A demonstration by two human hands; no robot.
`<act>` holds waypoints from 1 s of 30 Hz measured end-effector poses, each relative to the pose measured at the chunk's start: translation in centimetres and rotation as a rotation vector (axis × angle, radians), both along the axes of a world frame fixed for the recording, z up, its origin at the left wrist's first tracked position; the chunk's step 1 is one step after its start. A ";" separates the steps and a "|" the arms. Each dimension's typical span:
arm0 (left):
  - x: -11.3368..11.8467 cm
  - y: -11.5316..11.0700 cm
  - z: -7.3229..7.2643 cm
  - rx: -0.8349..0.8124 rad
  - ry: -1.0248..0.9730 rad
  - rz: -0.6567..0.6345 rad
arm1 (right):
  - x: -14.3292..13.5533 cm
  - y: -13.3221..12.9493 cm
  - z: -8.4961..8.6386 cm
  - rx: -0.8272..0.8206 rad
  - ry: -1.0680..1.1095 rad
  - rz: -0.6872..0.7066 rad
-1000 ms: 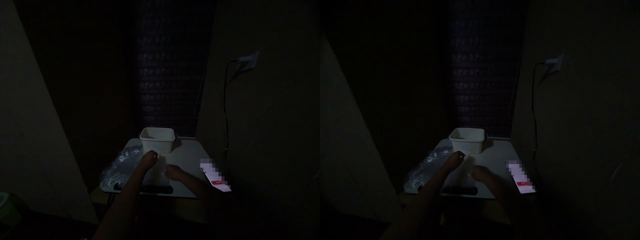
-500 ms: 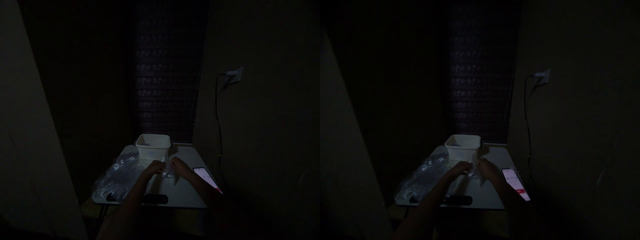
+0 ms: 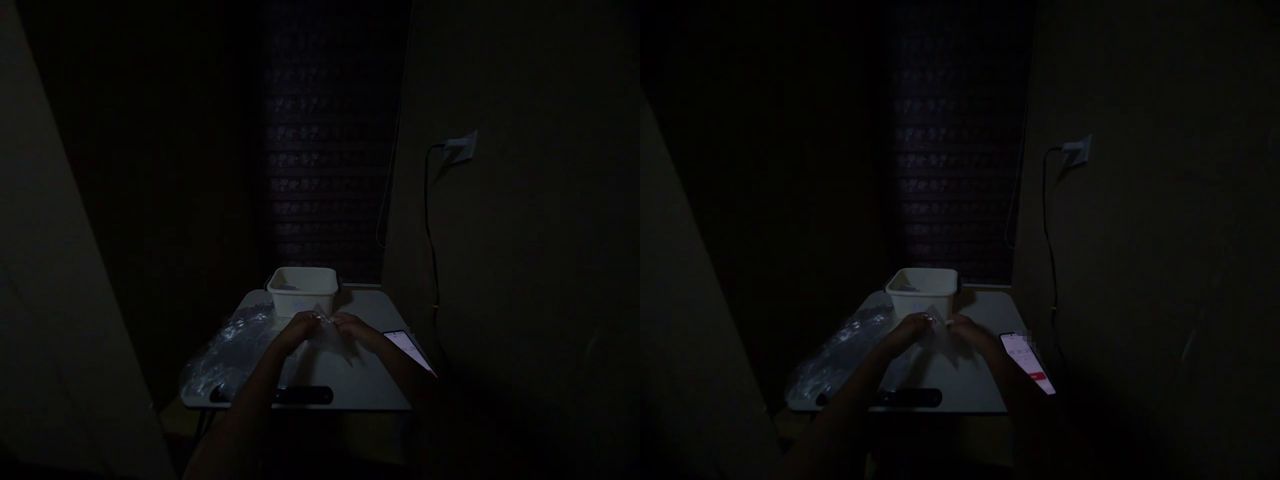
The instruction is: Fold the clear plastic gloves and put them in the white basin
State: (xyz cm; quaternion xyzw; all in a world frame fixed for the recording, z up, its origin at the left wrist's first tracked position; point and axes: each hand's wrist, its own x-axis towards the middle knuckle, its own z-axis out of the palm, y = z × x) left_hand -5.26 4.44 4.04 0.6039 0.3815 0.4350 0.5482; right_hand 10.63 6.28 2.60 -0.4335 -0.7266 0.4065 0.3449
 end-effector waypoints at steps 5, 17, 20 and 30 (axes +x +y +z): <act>-0.5 -0.2 0.1 -0.033 0.016 0.032 | -0.1 0.3 -0.1 -0.286 0.333 0.089; -2.2 -0.4 0.2 0.017 0.202 0.285 | 0.5 1.3 0.9 -0.234 0.712 -0.160; -1.9 -0.9 0.7 -0.045 -0.039 0.114 | 0.2 1.0 1.8 -0.244 0.763 -0.110; -0.5 -0.7 1.0 -0.066 -0.364 0.049 | -1.0 -0.6 2.5 -0.322 0.675 0.088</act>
